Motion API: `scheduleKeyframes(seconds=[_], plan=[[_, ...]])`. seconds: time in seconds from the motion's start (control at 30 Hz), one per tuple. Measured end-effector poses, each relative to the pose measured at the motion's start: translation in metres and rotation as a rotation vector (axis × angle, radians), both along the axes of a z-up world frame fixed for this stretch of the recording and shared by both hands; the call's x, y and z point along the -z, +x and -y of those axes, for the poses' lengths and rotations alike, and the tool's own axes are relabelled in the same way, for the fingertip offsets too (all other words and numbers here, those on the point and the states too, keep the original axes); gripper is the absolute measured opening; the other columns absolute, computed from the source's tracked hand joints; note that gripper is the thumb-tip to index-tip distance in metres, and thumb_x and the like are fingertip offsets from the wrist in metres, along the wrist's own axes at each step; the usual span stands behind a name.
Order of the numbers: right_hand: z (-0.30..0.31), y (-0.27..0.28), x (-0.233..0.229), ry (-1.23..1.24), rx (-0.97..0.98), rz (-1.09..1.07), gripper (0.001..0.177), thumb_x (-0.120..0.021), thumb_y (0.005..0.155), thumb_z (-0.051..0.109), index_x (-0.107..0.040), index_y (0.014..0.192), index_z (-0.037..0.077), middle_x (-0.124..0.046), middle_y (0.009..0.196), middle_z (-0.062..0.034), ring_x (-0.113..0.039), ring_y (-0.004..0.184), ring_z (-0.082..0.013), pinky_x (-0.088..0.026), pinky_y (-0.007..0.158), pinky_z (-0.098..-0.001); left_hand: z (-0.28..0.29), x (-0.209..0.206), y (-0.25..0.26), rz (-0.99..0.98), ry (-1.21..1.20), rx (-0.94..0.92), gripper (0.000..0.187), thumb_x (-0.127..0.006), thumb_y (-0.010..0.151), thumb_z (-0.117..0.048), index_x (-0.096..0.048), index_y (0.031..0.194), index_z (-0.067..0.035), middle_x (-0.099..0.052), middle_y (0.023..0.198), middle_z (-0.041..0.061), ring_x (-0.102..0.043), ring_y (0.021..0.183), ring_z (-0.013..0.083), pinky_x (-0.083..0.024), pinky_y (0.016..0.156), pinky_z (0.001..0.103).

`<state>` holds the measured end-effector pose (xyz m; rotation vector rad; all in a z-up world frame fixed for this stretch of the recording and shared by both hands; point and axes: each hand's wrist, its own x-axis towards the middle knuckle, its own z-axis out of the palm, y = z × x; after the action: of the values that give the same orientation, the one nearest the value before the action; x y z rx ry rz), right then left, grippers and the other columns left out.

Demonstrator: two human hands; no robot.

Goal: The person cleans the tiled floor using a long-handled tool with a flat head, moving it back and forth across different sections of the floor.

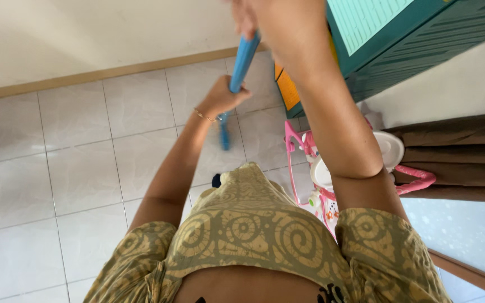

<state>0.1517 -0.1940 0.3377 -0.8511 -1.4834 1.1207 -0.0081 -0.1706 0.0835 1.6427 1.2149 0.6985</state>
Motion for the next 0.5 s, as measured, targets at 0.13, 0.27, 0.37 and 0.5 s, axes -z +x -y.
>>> scheduleKeyframes(seconds=[0.13, 0.27, 0.37, 0.5], plan=[[0.038, -0.078, 0.006, 0.323, 0.088, 0.323, 0.022, -0.072, 0.083, 0.014, -0.055, 0.073, 0.007, -0.049, 0.059, -0.0026, -0.049, 0.055, -0.0133, -0.043, 0.053, -0.0327, 0.013, 0.044, 0.026, 0.076, 0.067, 0.158, 0.033, -0.075, 0.095, -0.023, -0.061, 0.075, -0.001, -0.046, 0.064, 0.004, -0.048, 0.066, 0.0196, -0.041, 0.064, 0.038], [0.05, -0.117, 0.035, 0.32, -0.047, 0.472, 0.024, -0.07, 0.081, 0.014, -0.054, 0.065, 0.008, -0.05, 0.054, -0.0009, -0.045, 0.048, -0.0129, -0.038, 0.049, -0.0322, 0.02, 0.097, 0.026, 0.107, -0.014, 0.072, 0.042, -0.073, 0.102, -0.026, -0.051, 0.075, -0.002, -0.04, 0.065, 0.004, -0.041, 0.071, 0.0183, -0.037, 0.065, 0.04], [0.042, -0.1, 0.034, 0.283, -0.093, 0.279, 0.018, -0.071, 0.084, 0.011, -0.056, 0.074, 0.007, -0.048, 0.06, -0.0019, -0.046, 0.056, -0.0112, -0.041, 0.052, -0.032, 0.003, 0.091, 0.006, 0.111, 0.036, 0.072, 0.032, -0.074, 0.094, -0.022, -0.056, 0.075, -0.004, -0.048, 0.065, 0.003, -0.047, 0.068, 0.0161, -0.04, 0.063, 0.037], [0.002, -0.063, 0.019, 0.206, -0.077, 0.046, 0.015, -0.07, 0.089, 0.007, -0.058, 0.082, 0.004, -0.051, 0.066, 0.0006, -0.05, 0.059, -0.0093, -0.043, 0.054, -0.0303, -0.003, 0.054, -0.042, 0.06, 0.001, 0.022, 0.019, -0.075, 0.08, -0.017, -0.064, 0.073, -0.004, -0.058, 0.064, 0.003, -0.053, 0.061, 0.014, -0.043, 0.059, 0.034]])
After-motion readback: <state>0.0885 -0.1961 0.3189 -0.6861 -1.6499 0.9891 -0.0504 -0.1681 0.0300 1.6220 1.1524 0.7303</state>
